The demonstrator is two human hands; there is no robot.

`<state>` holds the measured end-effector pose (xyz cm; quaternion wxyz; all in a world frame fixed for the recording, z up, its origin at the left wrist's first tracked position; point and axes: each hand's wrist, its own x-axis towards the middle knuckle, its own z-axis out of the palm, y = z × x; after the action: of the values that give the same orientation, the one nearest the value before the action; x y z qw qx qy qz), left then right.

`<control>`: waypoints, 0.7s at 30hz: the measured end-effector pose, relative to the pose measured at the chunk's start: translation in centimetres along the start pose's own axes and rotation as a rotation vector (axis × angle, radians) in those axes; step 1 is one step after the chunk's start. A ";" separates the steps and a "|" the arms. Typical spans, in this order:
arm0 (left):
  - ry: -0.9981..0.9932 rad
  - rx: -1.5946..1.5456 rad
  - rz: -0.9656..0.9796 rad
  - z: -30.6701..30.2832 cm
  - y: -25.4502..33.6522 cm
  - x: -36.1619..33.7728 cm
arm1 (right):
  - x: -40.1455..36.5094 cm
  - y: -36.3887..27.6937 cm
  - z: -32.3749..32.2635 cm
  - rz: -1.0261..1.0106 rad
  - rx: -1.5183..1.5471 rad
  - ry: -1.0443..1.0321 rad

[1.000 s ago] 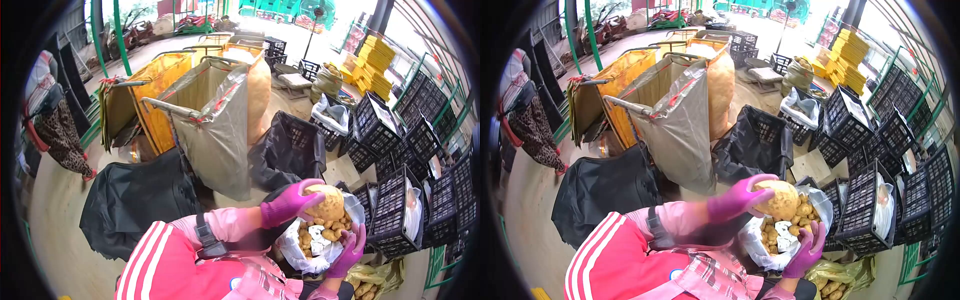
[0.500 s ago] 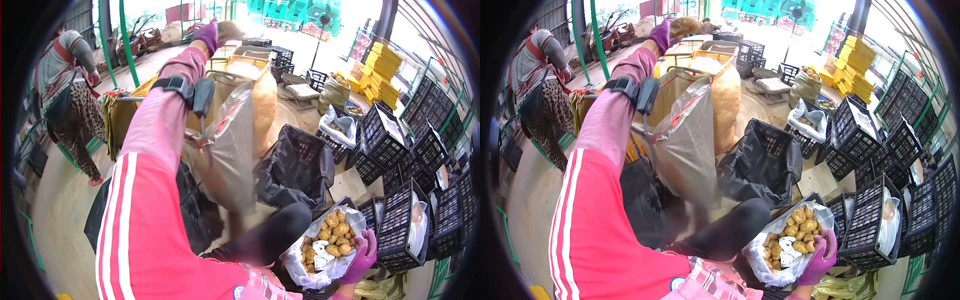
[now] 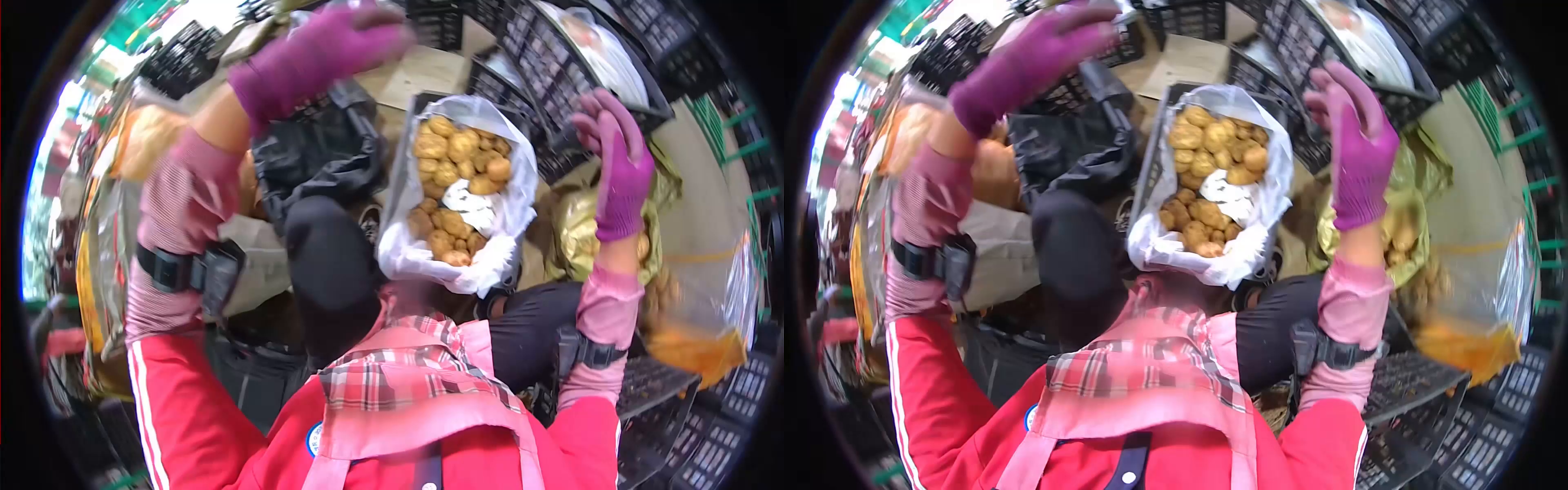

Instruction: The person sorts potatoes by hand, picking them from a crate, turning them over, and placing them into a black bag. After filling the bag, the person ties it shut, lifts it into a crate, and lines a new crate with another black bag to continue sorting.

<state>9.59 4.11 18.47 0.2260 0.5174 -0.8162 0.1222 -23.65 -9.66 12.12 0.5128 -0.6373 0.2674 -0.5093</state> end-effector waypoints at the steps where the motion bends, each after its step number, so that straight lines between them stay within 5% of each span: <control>1: -0.202 -0.391 -0.585 4.2 4.3 1.5 | 0.8 0.7 -1.0 -0.018 0.030 0.001; 4: -0.574 -0.538 -0.466 19.3 6.3 1.8 | 1.0 2.9 -3.1 0.037 0.042 0.035; 7: -0.791 -0.453 -0.592 33.4 8.0 -1.6 | 0.1 5.0 -4.2 0.170 0.018 0.059; 9: -0.972 -0.379 -0.679 41.7 8.0 -5.1 | -0.4 5.9 -4.8 0.071 -0.069 -0.022; 12: -1.026 -0.294 -0.798 44.9 9.8 -7.1 | -0.2 5.3 -5.4 0.025 -0.293 -0.119; 17: -0.622 -0.077 -1.136 51.6 12.1 -12.0 | 0.5 4.9 -6.1 0.100 -0.323 -0.240; 19: -0.741 -0.301 -1.247 51.1 11.4 -11.1 | 0.7 5.1 -6.3 0.107 -0.303 -0.247; 20: -0.851 -0.552 -1.353 49.6 9.5 -8.7 | 0.9 5.1 -6.3 0.124 -0.305 -0.250; 21: -0.730 -1.011 -1.523 50.4 8.7 -9.5 | 1.0 5.1 -6.4 0.142 -0.306 -0.253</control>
<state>-6.99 -6.44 -29.73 0.1731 0.7535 -0.2404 -0.5869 -28.28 -14.63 7.46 0.4740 -0.7462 0.3194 -0.3413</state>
